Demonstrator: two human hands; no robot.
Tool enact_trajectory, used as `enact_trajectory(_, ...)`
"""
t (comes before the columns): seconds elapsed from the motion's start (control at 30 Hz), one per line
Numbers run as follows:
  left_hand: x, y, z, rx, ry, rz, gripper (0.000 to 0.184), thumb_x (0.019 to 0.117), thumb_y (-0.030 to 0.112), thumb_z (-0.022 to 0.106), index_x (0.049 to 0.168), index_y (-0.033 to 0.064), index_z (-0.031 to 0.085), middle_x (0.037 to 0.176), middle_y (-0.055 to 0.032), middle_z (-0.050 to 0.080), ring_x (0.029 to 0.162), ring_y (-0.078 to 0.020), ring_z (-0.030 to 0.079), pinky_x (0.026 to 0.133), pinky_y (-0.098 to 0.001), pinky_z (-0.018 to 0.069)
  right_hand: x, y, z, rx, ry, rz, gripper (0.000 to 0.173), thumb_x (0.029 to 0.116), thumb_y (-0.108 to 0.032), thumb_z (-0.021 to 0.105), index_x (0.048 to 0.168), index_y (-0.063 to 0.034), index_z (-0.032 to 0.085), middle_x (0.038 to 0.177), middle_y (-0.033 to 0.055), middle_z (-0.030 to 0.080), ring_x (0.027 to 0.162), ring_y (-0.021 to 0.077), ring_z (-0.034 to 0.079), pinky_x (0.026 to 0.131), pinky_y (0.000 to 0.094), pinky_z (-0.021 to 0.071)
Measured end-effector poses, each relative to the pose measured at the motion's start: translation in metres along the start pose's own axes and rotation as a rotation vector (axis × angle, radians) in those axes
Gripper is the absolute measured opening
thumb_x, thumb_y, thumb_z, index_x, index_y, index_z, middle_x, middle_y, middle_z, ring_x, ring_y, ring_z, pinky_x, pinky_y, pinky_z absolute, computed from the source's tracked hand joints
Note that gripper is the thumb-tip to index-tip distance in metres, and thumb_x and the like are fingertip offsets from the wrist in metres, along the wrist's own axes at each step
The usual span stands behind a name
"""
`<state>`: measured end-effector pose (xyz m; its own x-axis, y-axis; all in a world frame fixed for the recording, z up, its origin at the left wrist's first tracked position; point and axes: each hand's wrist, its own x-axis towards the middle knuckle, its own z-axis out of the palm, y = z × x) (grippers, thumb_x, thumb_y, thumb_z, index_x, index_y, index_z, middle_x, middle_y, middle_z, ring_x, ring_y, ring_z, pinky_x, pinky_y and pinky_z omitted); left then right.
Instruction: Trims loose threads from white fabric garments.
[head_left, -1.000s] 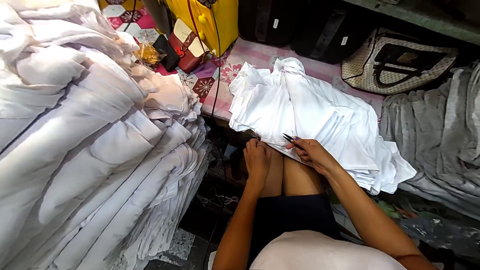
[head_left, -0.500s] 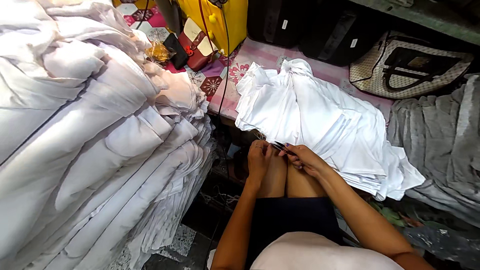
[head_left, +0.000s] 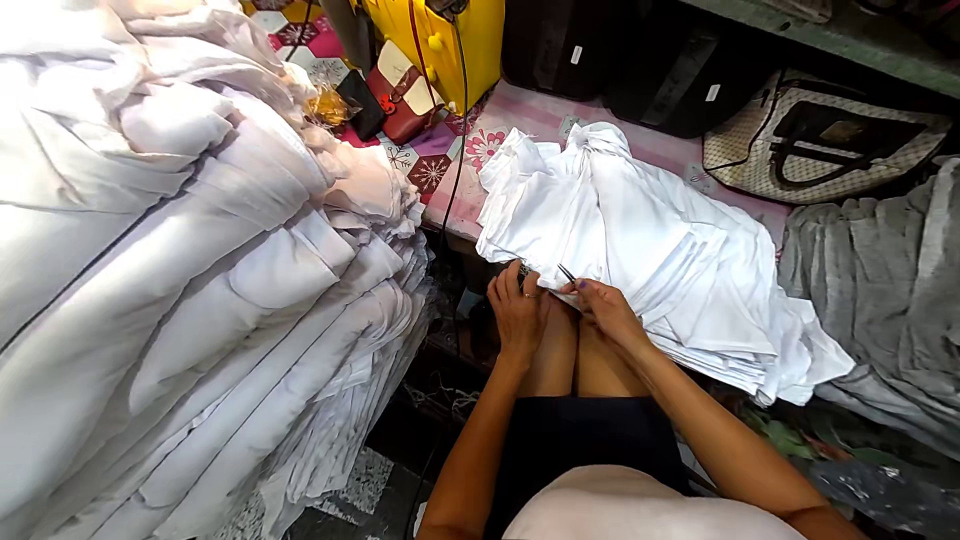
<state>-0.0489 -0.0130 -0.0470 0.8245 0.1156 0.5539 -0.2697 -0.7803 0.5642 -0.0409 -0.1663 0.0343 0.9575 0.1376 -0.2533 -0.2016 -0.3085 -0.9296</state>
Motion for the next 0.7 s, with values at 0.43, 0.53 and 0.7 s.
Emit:
enact_trajectory(0.43,0.057,-0.009,-0.020,-1.258,-0.458,-0.827,0.019,0.1001,-0.004,0.050,0.119,0.0013,0.051,0.081,0.0005,0.064,0.066,-0.0049,0.058,0.067,-0.0227,0.0508,0.045,-0.043,-0.020,0.213,-0.161,0.238,0.026,0.1051,-0.012,0.056,0.079,-0.0092,0.055,0.053,-0.0092,0.037,0.043,-0.0004,0.032,0.044,0.0163,0.0301)
enact_trajectory(0.53,0.047,0.004,-0.017,-1.134,-0.231,-0.652,0.035,0.0988,0.007,0.060,0.131,-0.0052,0.052,0.099,-0.0058,0.066,0.076,-0.0064,0.061,0.071,-0.0235,0.0529,0.049,-0.048,-0.021,0.306,-0.204,0.297,0.026,0.1041,-0.010,0.057,0.078,-0.0106,0.055,0.052,-0.0101,0.036,0.042,-0.0006,0.031,0.043,0.0155,0.0302)
enact_trajectory(0.7,0.043,0.018,-0.010,-0.923,-0.032,-0.382,0.021,0.0866,0.001,0.076,0.107,-0.0035,0.075,0.110,-0.0123,0.068,0.090,-0.0089,0.067,0.080,-0.0224,0.0588,0.047,-0.050,-0.013,0.284,-0.183,0.279,0.026,0.1042,-0.008,0.056,0.078,-0.0085,0.056,0.051,-0.0095,0.037,0.041,-0.0008,0.032,0.043,0.0152,0.0300)
